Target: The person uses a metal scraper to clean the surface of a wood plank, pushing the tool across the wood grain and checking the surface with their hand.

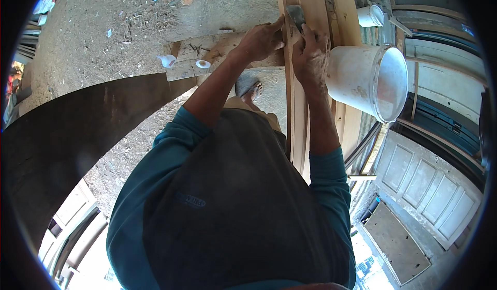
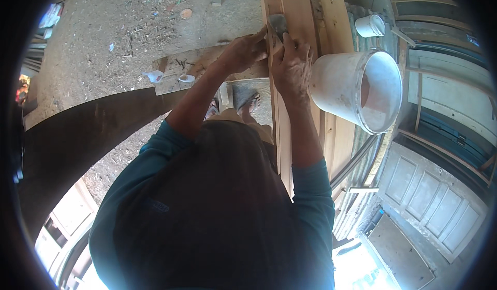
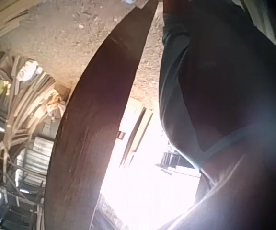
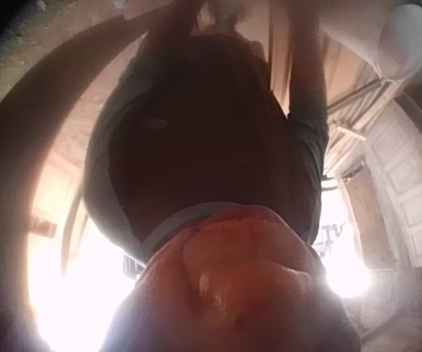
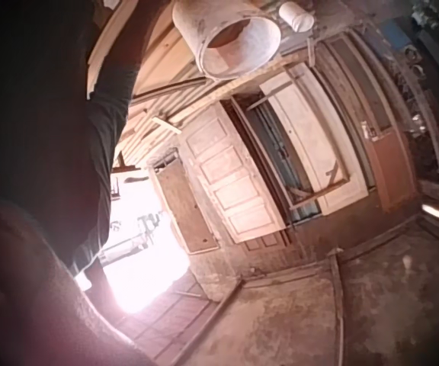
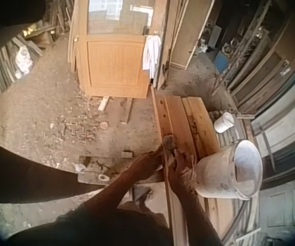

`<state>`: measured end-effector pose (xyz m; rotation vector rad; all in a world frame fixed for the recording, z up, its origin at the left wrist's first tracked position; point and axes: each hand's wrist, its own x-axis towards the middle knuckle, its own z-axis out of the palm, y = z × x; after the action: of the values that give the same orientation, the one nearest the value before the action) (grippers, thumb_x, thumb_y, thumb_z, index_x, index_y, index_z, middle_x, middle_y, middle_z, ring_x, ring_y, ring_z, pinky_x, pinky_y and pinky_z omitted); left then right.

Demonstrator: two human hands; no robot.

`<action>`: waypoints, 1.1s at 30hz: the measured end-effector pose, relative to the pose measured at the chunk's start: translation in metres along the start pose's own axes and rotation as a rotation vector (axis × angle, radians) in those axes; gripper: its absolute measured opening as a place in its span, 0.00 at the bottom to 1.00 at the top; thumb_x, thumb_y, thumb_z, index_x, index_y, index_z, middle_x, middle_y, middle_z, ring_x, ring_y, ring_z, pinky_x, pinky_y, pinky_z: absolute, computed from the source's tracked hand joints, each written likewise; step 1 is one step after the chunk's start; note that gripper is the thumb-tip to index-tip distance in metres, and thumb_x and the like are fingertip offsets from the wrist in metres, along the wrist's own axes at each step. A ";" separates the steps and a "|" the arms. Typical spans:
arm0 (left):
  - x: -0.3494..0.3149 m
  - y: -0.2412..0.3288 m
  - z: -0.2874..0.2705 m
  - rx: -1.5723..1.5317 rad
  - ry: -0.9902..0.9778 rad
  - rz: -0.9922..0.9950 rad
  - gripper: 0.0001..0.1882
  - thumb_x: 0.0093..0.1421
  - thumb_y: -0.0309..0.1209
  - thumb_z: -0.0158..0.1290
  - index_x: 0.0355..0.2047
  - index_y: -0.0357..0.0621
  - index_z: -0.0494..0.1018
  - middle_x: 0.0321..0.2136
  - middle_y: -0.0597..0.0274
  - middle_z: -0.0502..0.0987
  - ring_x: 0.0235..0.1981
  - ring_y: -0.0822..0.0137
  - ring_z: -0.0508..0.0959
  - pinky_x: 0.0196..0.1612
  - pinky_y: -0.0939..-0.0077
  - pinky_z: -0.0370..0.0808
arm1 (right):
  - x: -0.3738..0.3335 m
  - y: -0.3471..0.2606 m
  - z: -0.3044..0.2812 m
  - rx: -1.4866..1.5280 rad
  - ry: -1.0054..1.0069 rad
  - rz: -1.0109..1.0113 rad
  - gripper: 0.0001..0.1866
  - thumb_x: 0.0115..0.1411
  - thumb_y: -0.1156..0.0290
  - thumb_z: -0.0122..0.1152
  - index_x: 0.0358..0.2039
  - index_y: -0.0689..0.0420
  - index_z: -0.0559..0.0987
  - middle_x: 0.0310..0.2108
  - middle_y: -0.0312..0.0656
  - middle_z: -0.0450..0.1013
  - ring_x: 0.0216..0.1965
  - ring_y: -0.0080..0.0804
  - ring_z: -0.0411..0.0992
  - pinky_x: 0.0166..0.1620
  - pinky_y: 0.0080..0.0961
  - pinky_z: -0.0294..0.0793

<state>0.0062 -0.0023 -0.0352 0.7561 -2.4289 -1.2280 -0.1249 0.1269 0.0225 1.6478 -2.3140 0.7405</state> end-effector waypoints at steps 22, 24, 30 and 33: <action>0.001 0.003 -0.003 -0.050 0.021 0.023 0.42 0.62 0.29 0.66 0.75 0.45 0.62 0.49 0.50 0.87 0.52 0.44 0.84 0.53 0.49 0.81 | 0.007 -0.004 0.005 -0.044 -0.120 -0.057 0.17 0.70 0.64 0.63 0.56 0.56 0.83 0.45 0.56 0.75 0.49 0.58 0.75 0.52 0.54 0.77; 0.001 0.007 -0.007 -0.052 0.019 0.026 0.42 0.62 0.28 0.66 0.75 0.45 0.62 0.49 0.51 0.87 0.52 0.44 0.84 0.53 0.50 0.82 | 0.013 -0.010 0.008 -0.050 -0.144 -0.001 0.17 0.71 0.64 0.63 0.56 0.56 0.83 0.44 0.56 0.74 0.48 0.58 0.75 0.52 0.53 0.78; 0.000 0.004 -0.007 -0.043 -0.031 -0.026 0.41 0.65 0.34 0.65 0.75 0.39 0.62 0.50 0.45 0.85 0.52 0.43 0.85 0.55 0.53 0.80 | -0.022 -0.012 -0.006 -0.068 -0.219 -0.011 0.18 0.70 0.67 0.64 0.57 0.59 0.82 0.45 0.55 0.73 0.46 0.57 0.75 0.51 0.52 0.78; 0.001 0.007 -0.005 -0.025 -0.013 -0.012 0.41 0.65 0.36 0.65 0.75 0.38 0.62 0.47 0.47 0.86 0.50 0.45 0.86 0.53 0.54 0.80 | -0.044 -0.010 -0.016 -0.052 -0.156 -0.057 0.19 0.70 0.69 0.66 0.59 0.61 0.83 0.47 0.55 0.73 0.45 0.57 0.75 0.49 0.51 0.78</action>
<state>0.0058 -0.0027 -0.0264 0.7589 -2.4178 -1.2698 -0.1019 0.1690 0.0193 1.7989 -2.3565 0.5533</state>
